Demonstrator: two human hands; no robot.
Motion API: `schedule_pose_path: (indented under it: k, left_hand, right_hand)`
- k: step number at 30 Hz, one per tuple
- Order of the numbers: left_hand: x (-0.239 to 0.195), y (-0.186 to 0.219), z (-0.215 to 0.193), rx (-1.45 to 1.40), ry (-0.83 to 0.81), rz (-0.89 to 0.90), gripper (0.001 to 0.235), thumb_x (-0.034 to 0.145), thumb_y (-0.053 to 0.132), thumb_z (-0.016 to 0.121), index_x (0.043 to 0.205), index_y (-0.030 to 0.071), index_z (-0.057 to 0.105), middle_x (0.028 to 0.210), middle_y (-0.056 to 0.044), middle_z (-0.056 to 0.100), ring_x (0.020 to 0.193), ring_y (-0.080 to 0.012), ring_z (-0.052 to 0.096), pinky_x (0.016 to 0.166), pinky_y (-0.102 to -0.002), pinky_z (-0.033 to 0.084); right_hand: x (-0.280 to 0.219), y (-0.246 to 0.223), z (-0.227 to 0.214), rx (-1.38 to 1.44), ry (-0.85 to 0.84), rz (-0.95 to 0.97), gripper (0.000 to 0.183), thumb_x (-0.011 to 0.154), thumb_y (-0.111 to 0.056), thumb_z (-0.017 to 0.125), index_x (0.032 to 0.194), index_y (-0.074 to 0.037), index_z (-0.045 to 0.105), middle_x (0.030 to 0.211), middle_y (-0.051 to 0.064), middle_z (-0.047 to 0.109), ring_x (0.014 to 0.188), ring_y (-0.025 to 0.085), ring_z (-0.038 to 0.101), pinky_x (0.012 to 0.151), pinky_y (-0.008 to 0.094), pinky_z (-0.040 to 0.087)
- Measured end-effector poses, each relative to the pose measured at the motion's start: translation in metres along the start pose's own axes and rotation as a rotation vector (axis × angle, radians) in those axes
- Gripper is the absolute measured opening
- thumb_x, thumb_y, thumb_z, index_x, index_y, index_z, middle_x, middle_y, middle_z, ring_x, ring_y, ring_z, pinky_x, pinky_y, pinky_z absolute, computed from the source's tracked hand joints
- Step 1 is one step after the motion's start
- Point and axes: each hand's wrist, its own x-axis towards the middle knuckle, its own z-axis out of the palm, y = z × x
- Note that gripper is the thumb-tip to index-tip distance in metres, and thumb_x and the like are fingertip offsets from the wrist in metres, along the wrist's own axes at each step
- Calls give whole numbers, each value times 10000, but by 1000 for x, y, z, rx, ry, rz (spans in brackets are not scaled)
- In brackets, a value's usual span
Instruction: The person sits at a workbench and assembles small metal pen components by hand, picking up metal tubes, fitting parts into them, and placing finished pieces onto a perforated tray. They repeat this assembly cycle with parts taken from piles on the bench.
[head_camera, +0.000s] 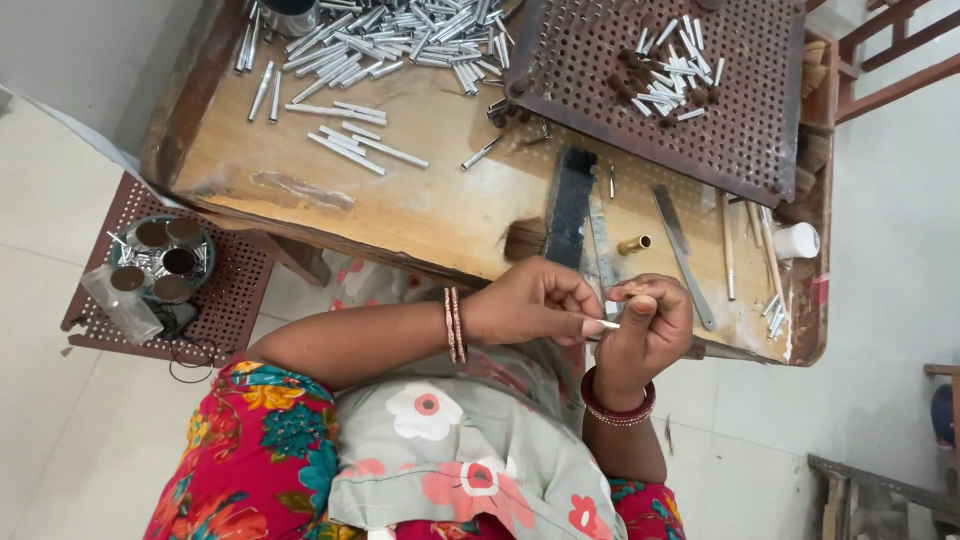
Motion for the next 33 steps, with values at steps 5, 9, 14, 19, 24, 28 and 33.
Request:
schedule_pose_path:
  k: [5,9,14,19,24,28,33]
  left_hand:
    - [-13,42,24,887,207,389,195,955,57,741,1148,32,723,988,-102,753,915,-203,745,790,-332,602]
    - [-14,43,25,1025,357,697,243,946,14,720,1184,37,682,1092,-126,718,1029,-303,734,871,-359,611]
    - [-18,40,29,1031,347,725,236,939,12,736,1168,42,686,1089,-114,727,1028,-282,739,874,-349,613]
    - [-20,39,32,1061,361,709,240,929,17,741,1162,40,691,1065,-114,727,1000,-279,741,851,-350,610]
    - [-21,40,32,1053,361,707,227,933,42,752,1150,39,688,1051,-110,730,988,-280,741,839,-355,604]
    - [-22,44,29,1043,364,678,229,930,36,741,1155,35,698,1043,-122,731,973,-294,735,824,-362,599]
    - [-23,46,25,1010,294,709,201,932,40,740,1129,45,697,1057,-120,731,976,-295,739,824,-355,600]
  right_hand:
    - [4,-5,2,46,-52,28,359,1083,-331,662,1076,9,547,1169,187,684,966,181,667,893,306,571]
    - [-1,-7,-4,313,-92,199,335,1067,-294,672,1066,19,554,1044,214,717,859,219,722,811,337,622]
    - [-6,-15,-2,295,-66,221,323,1080,-273,670,1065,28,556,1038,221,711,850,224,720,800,331,621]
    - [-7,-23,-3,195,-83,184,331,1076,-274,674,1068,36,561,1030,216,712,849,202,712,792,316,614]
    - [-6,-27,-4,-232,-58,-72,254,1050,-180,712,1030,56,621,1031,208,747,933,189,751,805,256,611]
    - [9,-43,-13,-257,-189,-80,218,976,-123,786,1044,68,706,1063,211,756,926,178,748,850,257,598]
    - [11,-45,-13,-351,-232,-87,182,951,-104,831,1032,32,741,1043,195,772,953,201,772,838,281,638]
